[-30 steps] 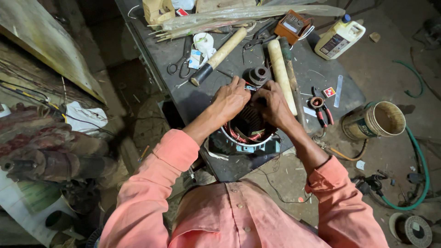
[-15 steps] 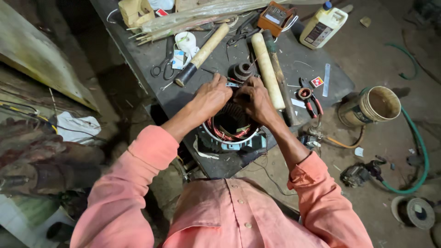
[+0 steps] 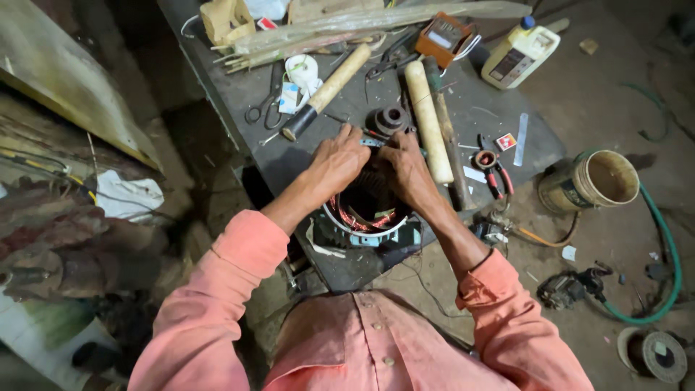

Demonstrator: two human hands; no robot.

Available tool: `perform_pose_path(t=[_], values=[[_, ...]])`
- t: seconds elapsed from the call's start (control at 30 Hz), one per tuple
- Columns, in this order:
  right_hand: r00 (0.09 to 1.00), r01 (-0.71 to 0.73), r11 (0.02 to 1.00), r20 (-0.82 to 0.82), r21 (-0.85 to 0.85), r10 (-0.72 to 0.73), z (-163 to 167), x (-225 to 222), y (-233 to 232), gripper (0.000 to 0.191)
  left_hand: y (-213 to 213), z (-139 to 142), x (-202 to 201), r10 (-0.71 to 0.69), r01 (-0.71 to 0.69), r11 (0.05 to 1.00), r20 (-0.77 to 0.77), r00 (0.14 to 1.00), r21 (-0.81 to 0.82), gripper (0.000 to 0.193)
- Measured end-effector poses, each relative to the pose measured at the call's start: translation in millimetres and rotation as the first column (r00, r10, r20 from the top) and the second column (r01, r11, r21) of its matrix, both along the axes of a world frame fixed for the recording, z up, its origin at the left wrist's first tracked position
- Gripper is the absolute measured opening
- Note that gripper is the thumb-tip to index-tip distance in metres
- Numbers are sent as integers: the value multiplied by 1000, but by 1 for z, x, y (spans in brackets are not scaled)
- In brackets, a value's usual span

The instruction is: The person uses wooden mallets to tap the stator of an electric motor, then uses a screwdriver and a metal bar to adjust and press the copper windings inside the stator slots. The person repeatedly repositions the stator and uses different tools to manipulate the internal components.

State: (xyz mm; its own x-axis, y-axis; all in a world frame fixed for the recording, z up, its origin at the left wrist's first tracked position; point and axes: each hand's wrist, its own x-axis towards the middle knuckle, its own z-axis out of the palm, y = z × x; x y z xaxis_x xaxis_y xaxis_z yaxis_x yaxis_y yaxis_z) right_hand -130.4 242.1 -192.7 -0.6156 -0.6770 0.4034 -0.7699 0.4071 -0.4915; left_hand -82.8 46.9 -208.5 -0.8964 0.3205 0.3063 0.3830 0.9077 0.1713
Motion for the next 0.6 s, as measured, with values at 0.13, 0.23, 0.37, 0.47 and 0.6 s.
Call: perform_pose_path(t=[0.13,0.23,0.37,0.47,0.6], values=[[998,-29,998,-50,-53,26,4,1,-1,16,-2,11,7,16,-16,999,-14,1000,35,12],[982,69,986,186,-150,-41,4,4,6,12,-4,16,24,33,-8,972,-102,994,237,20],[936,351,728,193,-589,-296,-5,8,44,8,-1,20,50,98,-35,897,-120,988,440,25],[783,612,458,415,-644,-463,-17,0,89,11,5,23,61,164,-106,874,-84,983,475,23],[735,676,557,395,-482,-551,-45,-3,118,14,10,29,58,180,-150,866,-18,983,477,23]])
